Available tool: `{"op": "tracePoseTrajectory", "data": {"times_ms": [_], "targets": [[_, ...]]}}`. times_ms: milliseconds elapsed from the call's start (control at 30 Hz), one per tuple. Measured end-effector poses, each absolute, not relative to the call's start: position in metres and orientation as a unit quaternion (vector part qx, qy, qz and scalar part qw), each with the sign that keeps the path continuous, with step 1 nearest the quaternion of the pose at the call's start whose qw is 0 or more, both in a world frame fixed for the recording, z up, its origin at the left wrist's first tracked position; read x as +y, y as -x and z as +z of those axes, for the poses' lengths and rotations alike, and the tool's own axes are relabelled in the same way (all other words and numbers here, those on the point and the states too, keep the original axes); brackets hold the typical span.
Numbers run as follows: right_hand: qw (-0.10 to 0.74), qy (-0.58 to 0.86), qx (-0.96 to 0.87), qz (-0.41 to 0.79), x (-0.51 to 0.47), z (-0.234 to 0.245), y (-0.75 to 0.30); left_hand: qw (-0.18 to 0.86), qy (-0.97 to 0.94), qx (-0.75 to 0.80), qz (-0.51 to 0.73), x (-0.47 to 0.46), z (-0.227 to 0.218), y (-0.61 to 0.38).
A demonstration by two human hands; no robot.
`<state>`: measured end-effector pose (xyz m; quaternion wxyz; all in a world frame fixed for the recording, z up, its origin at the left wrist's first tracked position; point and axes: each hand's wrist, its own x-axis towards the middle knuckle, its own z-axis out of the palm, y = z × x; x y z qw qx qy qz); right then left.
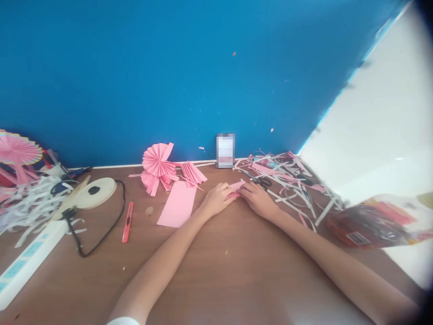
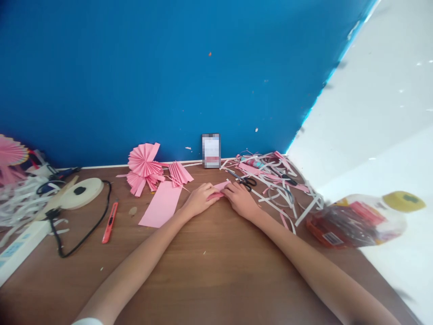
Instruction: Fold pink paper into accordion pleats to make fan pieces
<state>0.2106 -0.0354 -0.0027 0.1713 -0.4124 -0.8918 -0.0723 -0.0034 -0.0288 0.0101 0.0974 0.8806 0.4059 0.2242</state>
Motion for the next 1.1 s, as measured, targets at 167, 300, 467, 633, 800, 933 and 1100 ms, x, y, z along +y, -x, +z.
{"op": "tracePoseTrajectory", "data": {"times_ms": [167,300,467,633,800,933,1100], "targets": [[0.161,0.431,-0.885,-0.068,-0.0357,-0.0004,-0.2084,0.121,-0.878,0.402,0.232,-0.0275,0.0086,0.0041],[0.165,0.437,-0.883,-0.054,-0.0367,0.0012,-0.2071,0.141,-0.870,0.407,0.240,-0.0274,0.0105,0.0041],[0.174,0.438,-0.880,-0.054,-0.0368,0.0015,-0.2074,0.159,-0.861,0.425,0.229,-0.0254,0.0114,0.0041],[0.172,0.431,-0.885,-0.049,-0.0367,0.0034,-0.2071,0.138,-0.858,0.444,0.218,-0.0251,0.0099,0.0039],[0.172,0.430,-0.885,-0.055,-0.0392,0.0069,-0.2061,0.136,-0.859,0.450,0.201,-0.0267,0.0117,0.0036],[0.168,0.435,-0.882,-0.060,-0.0405,0.0075,-0.2060,0.143,-0.860,0.449,0.193,-0.0260,0.0142,0.0039],[0.174,0.434,-0.882,-0.057,-0.0408,0.0071,-0.2062,0.168,-0.858,0.446,0.194,-0.0228,0.0132,0.0055]]}}
